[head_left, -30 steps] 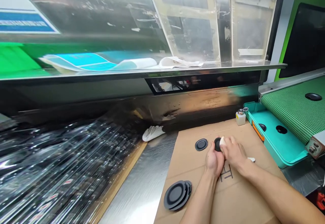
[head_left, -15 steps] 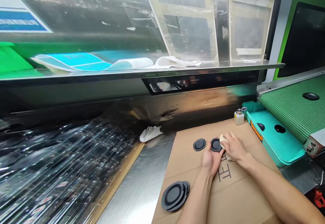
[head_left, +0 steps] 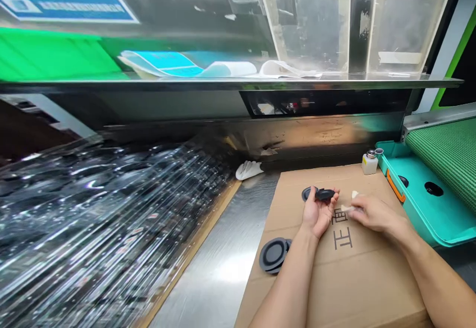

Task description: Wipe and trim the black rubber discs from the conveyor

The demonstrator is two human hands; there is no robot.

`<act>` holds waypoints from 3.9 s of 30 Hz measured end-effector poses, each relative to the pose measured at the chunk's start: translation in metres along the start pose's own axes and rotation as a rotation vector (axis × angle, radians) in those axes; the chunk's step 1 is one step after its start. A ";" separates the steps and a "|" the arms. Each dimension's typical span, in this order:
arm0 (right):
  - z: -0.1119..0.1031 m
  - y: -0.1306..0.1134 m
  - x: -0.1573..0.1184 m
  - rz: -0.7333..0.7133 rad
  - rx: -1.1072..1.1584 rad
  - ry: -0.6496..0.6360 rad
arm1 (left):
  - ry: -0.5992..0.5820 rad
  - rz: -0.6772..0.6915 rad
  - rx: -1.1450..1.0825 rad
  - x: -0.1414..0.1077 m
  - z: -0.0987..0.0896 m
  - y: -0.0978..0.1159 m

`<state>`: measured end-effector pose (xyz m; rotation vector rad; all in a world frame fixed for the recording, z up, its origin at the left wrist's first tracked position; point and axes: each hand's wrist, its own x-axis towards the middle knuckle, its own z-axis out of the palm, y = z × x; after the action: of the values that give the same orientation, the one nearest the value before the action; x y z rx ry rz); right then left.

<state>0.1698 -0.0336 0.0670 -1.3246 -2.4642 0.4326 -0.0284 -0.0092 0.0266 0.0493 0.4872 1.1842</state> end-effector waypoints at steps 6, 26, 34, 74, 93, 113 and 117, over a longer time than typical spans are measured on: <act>0.003 0.008 0.012 0.011 0.095 0.173 | 0.027 -0.086 0.096 -0.002 0.000 -0.009; 0.026 -0.004 0.014 0.005 -0.167 0.243 | 0.082 0.206 1.139 -0.005 -0.001 -0.048; 0.008 0.008 0.013 -0.198 0.052 0.072 | -0.013 0.151 1.266 -0.011 0.002 -0.036; 0.008 0.002 0.013 0.025 -0.189 0.033 | 0.044 0.034 1.362 -0.012 0.009 -0.039; -0.002 0.022 0.006 0.018 0.172 -0.064 | 0.134 -0.059 0.463 -0.007 0.006 -0.011; 0.055 -0.041 0.020 0.011 -0.143 0.240 | 0.035 0.103 0.224 0.007 -0.002 -0.036; 0.051 -0.048 0.019 0.139 -0.217 0.175 | 0.020 0.101 0.187 0.007 -0.002 -0.037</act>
<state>0.1034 -0.0490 0.0419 -1.5534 -2.3346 0.0756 0.0048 -0.0175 0.0115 0.2249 0.6184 1.2356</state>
